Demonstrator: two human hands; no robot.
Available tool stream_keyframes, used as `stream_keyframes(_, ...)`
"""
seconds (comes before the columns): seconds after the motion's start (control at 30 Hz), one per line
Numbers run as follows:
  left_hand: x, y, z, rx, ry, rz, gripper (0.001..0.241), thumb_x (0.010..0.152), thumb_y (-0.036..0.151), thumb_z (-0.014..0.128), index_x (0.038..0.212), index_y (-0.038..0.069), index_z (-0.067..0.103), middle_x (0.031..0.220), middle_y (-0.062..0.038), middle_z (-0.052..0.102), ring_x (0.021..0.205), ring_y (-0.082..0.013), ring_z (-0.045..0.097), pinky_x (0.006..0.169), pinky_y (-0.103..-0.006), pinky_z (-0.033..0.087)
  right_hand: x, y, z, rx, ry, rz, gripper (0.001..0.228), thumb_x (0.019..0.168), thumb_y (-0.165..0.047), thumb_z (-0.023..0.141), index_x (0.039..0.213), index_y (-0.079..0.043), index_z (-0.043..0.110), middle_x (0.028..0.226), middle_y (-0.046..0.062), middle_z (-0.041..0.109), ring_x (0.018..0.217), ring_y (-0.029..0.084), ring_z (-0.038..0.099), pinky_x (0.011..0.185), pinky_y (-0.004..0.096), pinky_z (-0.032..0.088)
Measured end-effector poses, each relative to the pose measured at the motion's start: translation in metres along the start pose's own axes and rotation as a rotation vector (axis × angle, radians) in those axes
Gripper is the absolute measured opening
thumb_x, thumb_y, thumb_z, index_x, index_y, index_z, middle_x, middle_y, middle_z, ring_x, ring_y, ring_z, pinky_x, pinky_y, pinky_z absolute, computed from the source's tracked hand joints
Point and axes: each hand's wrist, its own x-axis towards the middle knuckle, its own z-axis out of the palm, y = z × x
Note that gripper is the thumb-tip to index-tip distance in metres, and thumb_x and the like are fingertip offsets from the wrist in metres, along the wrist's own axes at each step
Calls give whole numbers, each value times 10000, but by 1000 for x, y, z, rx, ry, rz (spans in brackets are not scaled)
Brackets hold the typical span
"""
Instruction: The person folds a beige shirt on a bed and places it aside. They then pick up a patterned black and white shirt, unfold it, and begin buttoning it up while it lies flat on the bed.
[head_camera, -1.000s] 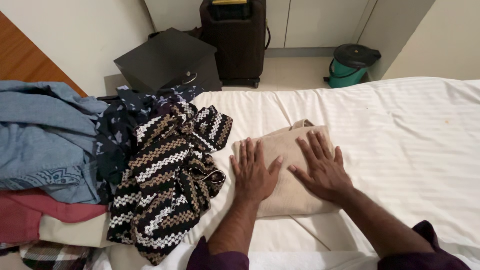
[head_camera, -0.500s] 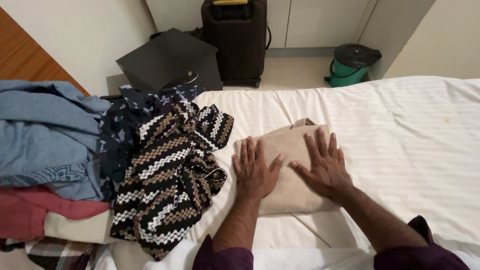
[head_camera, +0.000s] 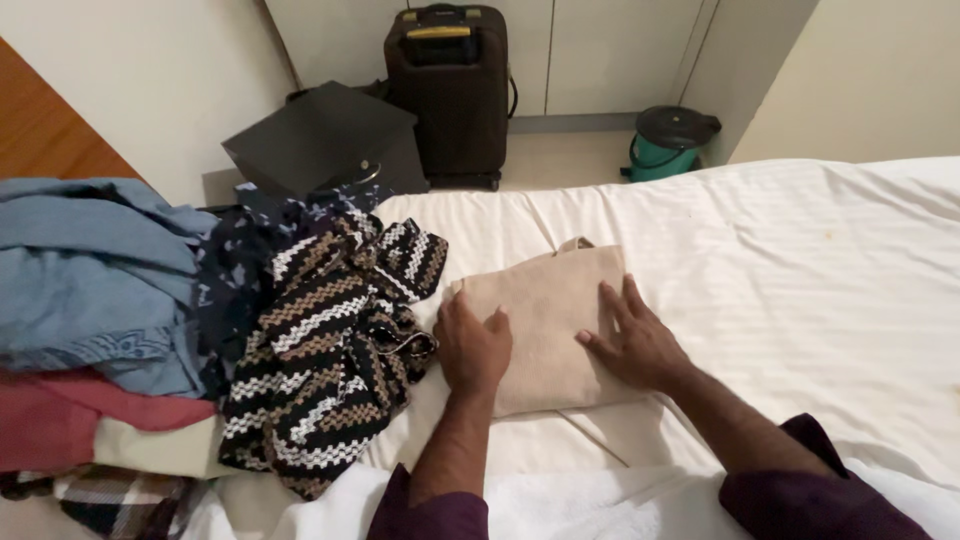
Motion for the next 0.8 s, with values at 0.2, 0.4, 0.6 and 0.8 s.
stream_keyframes(0.2, 2, -20, -9, -246, -119, -299, 727, 818, 432, 791, 1350, -11, 568, 1277, -214, 679, 1159, -363, 679, 985, -429, 542, -5, 2, -24, 554, -28, 355, 1008, 780, -443, 794, 1588, -114, 288, 1386, 210, 602, 1185, 352, 677, 994, 492, 582)
stream_keyframes(0.4, 3, -36, -14, -631, -489, -586, 765, 815, 472, 770, 1370, -30, 609, 1302, -245, 708, 1148, -361, 698, 958, -439, 562, -16, 21, -30, 875, -217, 561, 769, 811, -382, 799, 1445, -12, 569, 1251, 256, 699, 1073, 366, 698, 918, 501, 574)
stream_keyframes(0.6, 2, -33, -21, -681, -673, -556, 840, 868, 529, 730, 1478, -1, 499, 1321, -246, 663, 1171, -362, 669, 1002, -404, 510, -19, 19, -36, 988, -318, 602, 821, 811, -431, 789, 1398, 93, 553, 1251, 298, 692, 1126, 397, 708, 955, 472, 581)
stream_keyframes(0.8, 5, -41, -9, -952, -839, -513, 719, 885, 434, 680, 1433, -14, 550, 1228, -232, 739, 1021, -314, 743, 913, -396, 595, -24, 6, -48, 1103, -360, 679, 872, 826, -430, 757, 1419, 122, 435, 1272, 368, 656, 1122, 452, 720, 962, 514, 609)
